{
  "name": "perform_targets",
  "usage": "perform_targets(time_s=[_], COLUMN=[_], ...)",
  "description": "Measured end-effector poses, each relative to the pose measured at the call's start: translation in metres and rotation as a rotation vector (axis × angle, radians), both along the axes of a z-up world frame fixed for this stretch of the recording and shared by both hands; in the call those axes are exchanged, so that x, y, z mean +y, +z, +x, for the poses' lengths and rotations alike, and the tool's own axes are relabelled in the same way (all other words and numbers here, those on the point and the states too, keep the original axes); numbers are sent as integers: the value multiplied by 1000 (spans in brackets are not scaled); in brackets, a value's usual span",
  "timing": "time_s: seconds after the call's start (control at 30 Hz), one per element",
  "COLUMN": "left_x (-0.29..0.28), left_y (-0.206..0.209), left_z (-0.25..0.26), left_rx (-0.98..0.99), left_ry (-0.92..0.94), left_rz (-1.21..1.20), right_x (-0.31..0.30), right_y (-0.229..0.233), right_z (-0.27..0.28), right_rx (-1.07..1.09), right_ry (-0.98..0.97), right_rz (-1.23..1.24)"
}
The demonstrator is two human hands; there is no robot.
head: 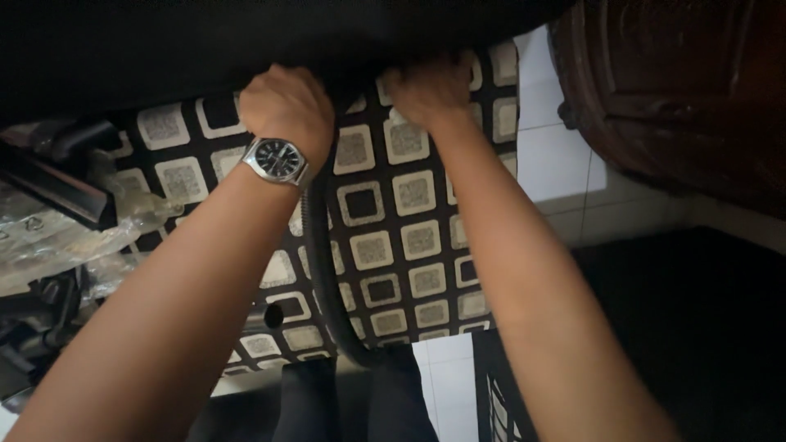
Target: The person is assembling and inspecting different parts and attachments of a canister vacuum cleaner on a patterned surface.
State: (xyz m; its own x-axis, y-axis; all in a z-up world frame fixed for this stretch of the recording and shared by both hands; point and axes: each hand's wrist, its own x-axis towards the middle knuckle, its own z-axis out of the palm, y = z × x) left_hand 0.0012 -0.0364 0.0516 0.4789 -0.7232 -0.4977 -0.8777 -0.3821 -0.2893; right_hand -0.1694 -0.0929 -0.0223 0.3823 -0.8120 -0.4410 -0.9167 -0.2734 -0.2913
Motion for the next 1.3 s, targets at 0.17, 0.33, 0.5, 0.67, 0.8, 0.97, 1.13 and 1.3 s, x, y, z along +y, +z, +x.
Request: perform_targets(time_s=[0.17, 0.33, 0.5, 0.67, 0.8, 0.97, 1.13, 1.3], left_x=[4, 3, 10, 11, 9, 7, 4, 0], left_y=[13, 25, 16, 19, 23, 26, 23, 33], left_z=[-10, -15, -10, -8, -8, -4, -4, -1], left_rx=[18, 10, 41, 51, 94, 97, 142, 176], left_ry=[-20, -39, -41, -32, 23, 8, 28, 50], left_rz=[37, 48, -66, -6, -1, 24, -20, 113], right_x=[8, 6, 5, 12, 9, 4, -4, -8], right_y=[-15, -28, -22, -15, 25, 4, 23, 13], right_z=[1, 0, 8, 7, 2, 3, -4, -20], right_rx=[26, 20, 119, 41, -12, 9, 57, -46], right_ry=[-2, 58, 31, 51, 104, 124, 108, 167], right_rz=[-23, -102, -1, -71, 16, -28, 57, 71])
